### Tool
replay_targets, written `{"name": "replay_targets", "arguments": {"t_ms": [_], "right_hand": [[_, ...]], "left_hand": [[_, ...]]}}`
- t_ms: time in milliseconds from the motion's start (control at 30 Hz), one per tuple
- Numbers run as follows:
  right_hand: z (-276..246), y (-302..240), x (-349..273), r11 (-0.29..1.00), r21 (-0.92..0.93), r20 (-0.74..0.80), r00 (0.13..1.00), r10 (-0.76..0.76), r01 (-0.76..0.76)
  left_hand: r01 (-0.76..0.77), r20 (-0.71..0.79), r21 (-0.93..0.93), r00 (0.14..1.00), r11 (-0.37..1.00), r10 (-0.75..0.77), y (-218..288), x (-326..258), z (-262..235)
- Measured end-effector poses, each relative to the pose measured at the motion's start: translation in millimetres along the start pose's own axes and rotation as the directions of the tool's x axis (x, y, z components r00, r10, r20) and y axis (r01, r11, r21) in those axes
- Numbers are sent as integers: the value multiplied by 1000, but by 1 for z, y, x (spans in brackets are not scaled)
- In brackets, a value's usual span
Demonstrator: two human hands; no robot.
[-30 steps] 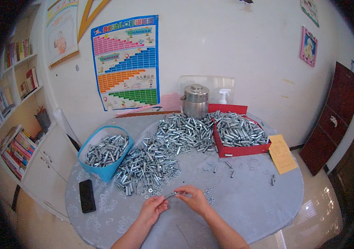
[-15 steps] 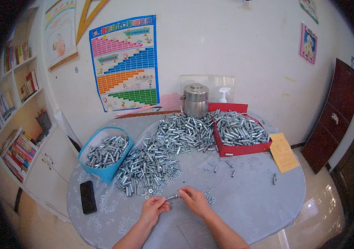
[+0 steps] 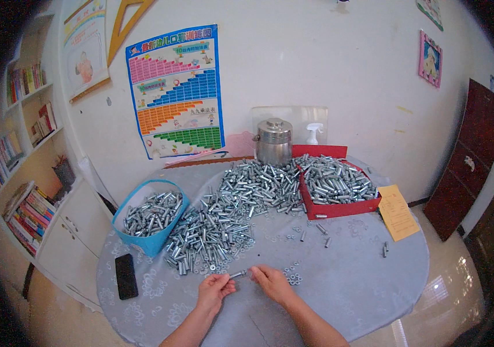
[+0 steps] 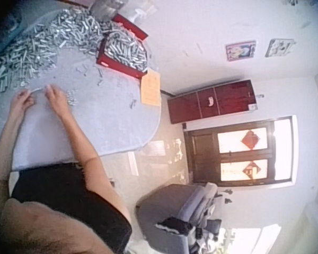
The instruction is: The person sits at a table and repeatedly picks up bolts and washers from a large pile. They thread the washers onto the bolts by hand and place the assembled fasteners into a blue basket. The process is continuous and repetitive throughout the clip.
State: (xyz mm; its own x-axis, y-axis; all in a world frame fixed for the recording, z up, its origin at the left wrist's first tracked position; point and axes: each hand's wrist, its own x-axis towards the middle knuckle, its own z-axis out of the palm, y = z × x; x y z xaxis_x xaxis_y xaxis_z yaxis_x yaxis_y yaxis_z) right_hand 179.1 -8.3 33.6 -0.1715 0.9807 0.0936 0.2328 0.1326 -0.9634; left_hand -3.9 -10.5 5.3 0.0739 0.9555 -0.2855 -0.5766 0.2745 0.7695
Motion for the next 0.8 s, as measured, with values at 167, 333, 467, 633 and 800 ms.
{"name": "replay_targets", "arguments": {"t_ms": [167, 333, 467, 633, 800], "right_hand": [[0, 16, 4, 998, 44, 87, 996, 36, -40], [-1, 12, 3, 992, 99, 7, 997, 78, -79], [-2, 19, 5, 993, 109, -33, 998, 52, -48], [-1, 16, 4, 992, 114, -78, 996, 53, -44], [-1, 16, 5, 991, 132, -65, 997, 28, -20]], "left_hand": [[-31, -5, 0, 1000, 1000, 31, 2, -3, 1], [-156, -79, -29, 985, 987, 153, 11, 4, -2], [-374, -287, 34, 885, 927, 367, 39, 17, -17], [-566, -291, 231, 736, 791, 612, 123, 55, -49], [-624, -96, 464, 670, 629, 736, 184, 95, -82]]}}
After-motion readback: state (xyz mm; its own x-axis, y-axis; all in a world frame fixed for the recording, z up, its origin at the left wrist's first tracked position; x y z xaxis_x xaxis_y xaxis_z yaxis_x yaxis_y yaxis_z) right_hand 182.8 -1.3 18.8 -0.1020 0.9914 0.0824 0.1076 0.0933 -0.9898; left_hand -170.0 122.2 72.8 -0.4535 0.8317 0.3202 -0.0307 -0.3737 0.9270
